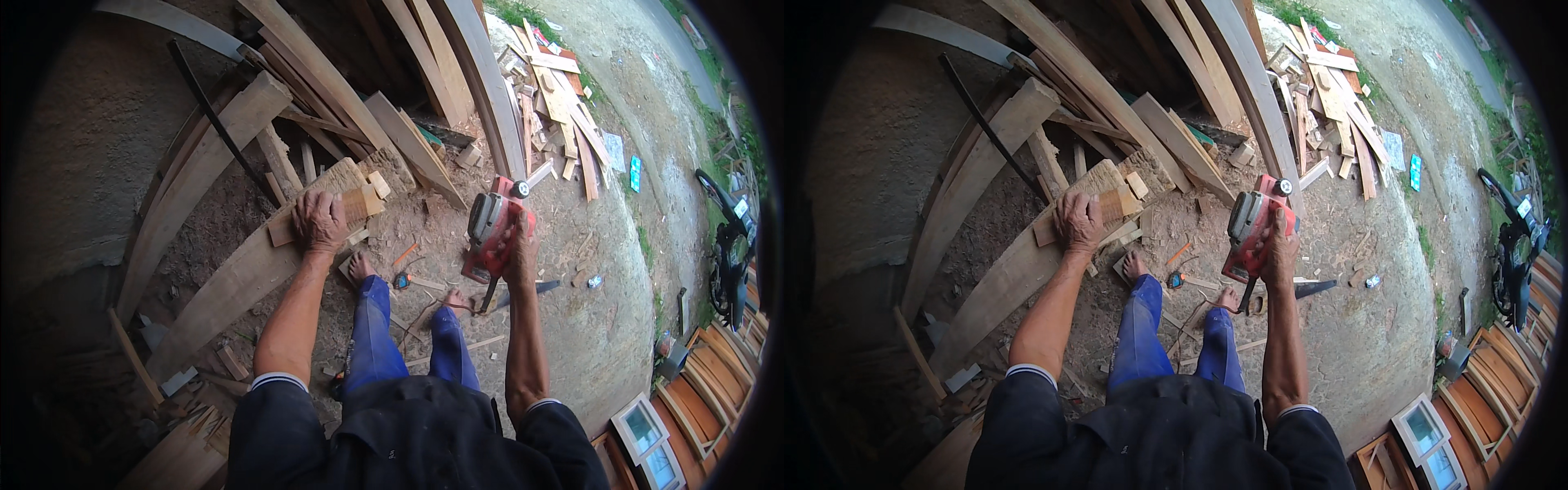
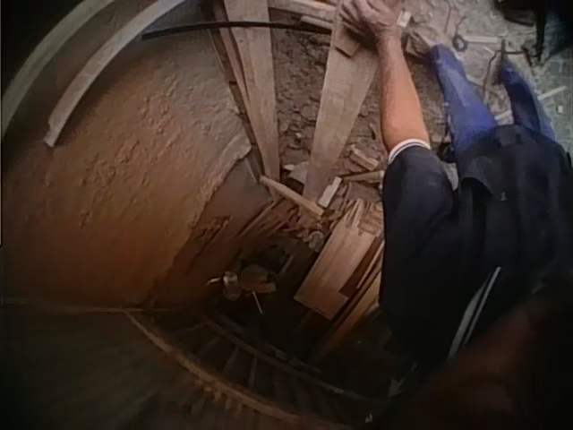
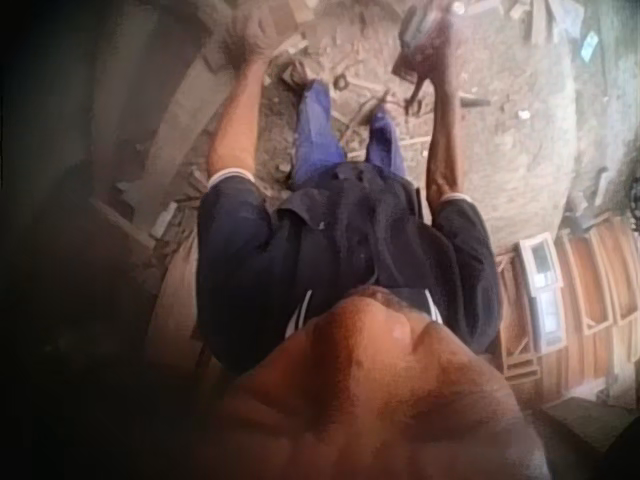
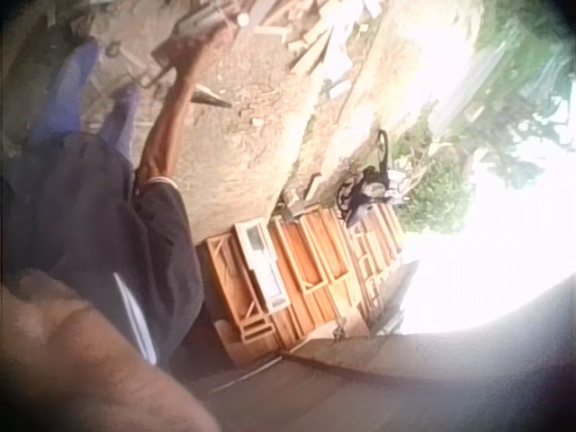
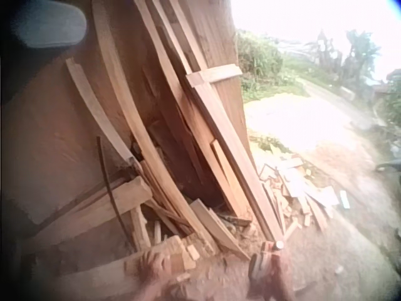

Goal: The person uses a circular saw and a hand saw to cut a wooden plank in a cluttered workshop. They repeatedly switch between the two tools to make cuts and adjust the wood position.

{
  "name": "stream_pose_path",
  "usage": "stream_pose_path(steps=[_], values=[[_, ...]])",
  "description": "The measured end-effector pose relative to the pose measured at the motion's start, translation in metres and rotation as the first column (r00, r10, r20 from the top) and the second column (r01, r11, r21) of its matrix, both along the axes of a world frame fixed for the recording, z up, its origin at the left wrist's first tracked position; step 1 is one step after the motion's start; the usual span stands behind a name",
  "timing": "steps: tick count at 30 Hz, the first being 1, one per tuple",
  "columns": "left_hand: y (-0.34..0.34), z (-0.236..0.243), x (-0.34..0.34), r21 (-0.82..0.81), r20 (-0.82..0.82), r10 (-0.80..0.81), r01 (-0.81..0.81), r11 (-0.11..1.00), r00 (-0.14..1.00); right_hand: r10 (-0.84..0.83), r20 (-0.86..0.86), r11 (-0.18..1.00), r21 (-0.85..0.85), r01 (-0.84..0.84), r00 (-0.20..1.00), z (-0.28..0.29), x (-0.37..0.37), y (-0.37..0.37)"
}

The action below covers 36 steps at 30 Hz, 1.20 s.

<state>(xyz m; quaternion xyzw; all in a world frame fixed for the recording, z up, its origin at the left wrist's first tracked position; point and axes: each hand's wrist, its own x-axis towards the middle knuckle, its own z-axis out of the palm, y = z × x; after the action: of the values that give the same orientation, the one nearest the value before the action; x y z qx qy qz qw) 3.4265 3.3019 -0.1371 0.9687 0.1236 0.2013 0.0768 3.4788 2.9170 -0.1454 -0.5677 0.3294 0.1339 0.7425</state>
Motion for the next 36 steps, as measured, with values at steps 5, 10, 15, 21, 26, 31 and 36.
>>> stream_pose_path(steps=[5,10,15,21,26,31,36], values=[[0.002,-0.006,0.001,0.004,0.001,-0.015,0.015,1.0,1.0,-0.2,-0.179,0.979,0.003,0.204,0.963,-0.085,-0.075,-0.077],[0.01,-0.012,0.0,0.049,0.029,-0.125,0.123,0.991,0.992,-0.382,-0.33,0.923,-0.084,0.376,0.863,-0.178,-0.124,-0.142],[0.021,-0.015,-0.005,0.024,-0.008,-0.141,0.141,0.99,0.99,-0.474,-0.262,0.879,-0.085,0.47,0.84,-0.265,-0.128,-0.179],[0.034,-0.016,-0.013,-0.082,-0.032,-0.078,0.075,0.994,0.996,-0.563,-0.264,0.82,-0.063,0.569,0.783,-0.366,-0.091,-0.202],[0.035,-0.009,-0.014,-0.122,-0.079,-0.019,0.009,0.992,0.997,-0.607,-0.136,0.794,-0.074,0.603,0.783,-0.432,-0.052,-0.21],[0.035,-0.003,-0.016,-0.123,-0.107,-0.022,0.009,0.992,0.994,-0.674,-0.097,0.738,-0.064,0.671,0.732,-0.484,-0.023,-0.21],[0.034,-0.001,-0.015,-0.093,-0.125,0.067,-0.079,0.992,0.99,-0.727,-0.143,0.684,-0.081,0.725,0.671,-0.513,-0.011,-0.203]])
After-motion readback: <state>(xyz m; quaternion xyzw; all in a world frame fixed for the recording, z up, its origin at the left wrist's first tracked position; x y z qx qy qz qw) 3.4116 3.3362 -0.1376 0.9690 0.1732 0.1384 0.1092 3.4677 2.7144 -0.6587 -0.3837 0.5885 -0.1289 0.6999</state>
